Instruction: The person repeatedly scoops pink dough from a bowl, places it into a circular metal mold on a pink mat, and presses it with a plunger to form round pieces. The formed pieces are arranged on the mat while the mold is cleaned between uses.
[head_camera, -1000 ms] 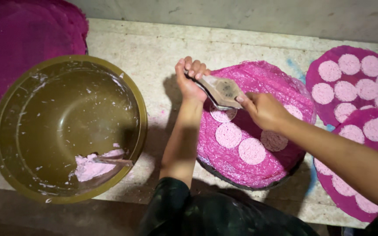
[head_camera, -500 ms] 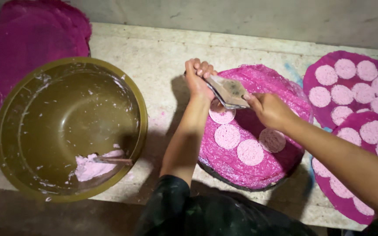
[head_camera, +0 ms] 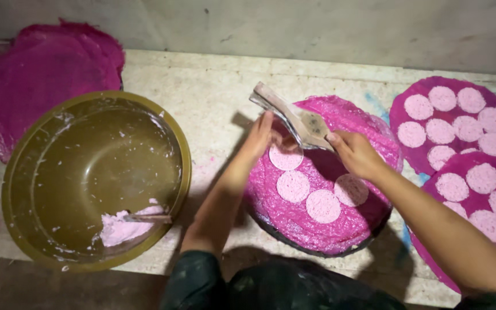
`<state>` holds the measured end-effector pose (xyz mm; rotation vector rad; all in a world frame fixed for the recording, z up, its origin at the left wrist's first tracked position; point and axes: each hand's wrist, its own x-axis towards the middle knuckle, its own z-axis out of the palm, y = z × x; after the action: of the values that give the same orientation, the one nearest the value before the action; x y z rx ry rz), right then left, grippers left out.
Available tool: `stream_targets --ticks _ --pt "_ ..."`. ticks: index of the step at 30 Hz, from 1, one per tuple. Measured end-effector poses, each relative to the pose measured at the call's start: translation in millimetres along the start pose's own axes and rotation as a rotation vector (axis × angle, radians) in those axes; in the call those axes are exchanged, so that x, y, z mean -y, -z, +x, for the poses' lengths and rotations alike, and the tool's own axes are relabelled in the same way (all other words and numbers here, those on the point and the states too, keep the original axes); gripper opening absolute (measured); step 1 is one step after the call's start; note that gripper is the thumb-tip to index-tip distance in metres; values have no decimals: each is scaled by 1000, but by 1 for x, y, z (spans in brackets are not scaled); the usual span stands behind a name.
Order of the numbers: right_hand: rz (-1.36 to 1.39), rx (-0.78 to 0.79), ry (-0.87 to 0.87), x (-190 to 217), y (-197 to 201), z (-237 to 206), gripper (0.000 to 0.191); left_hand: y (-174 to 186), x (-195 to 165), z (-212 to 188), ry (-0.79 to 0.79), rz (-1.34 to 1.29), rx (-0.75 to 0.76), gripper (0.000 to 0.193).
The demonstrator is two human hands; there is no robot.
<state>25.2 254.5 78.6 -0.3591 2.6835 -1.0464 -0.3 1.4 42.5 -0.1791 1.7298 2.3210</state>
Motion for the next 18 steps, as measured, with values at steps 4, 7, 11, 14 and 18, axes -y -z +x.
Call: stream_targets --ticks 4,7,11,14,18 --pt "95 -85 -106 -4 -11 -11 55 5 29 -19 272 -23 37 101" --pt "100 -274 16 -8 -18 -13 64 9 42 -36 -15 139 76 88" --pt "336 -380 -18 -25 -23 -30 69 20 47 -67 -523 974 -83 70" --pt "423 -439 -20 -45 -30 -55 75 21 46 -78 -438 1290 -113 64" --pt "485 -549 -35 -68 -43 -92 83 16 41 -76 -557 1464 -1 56"
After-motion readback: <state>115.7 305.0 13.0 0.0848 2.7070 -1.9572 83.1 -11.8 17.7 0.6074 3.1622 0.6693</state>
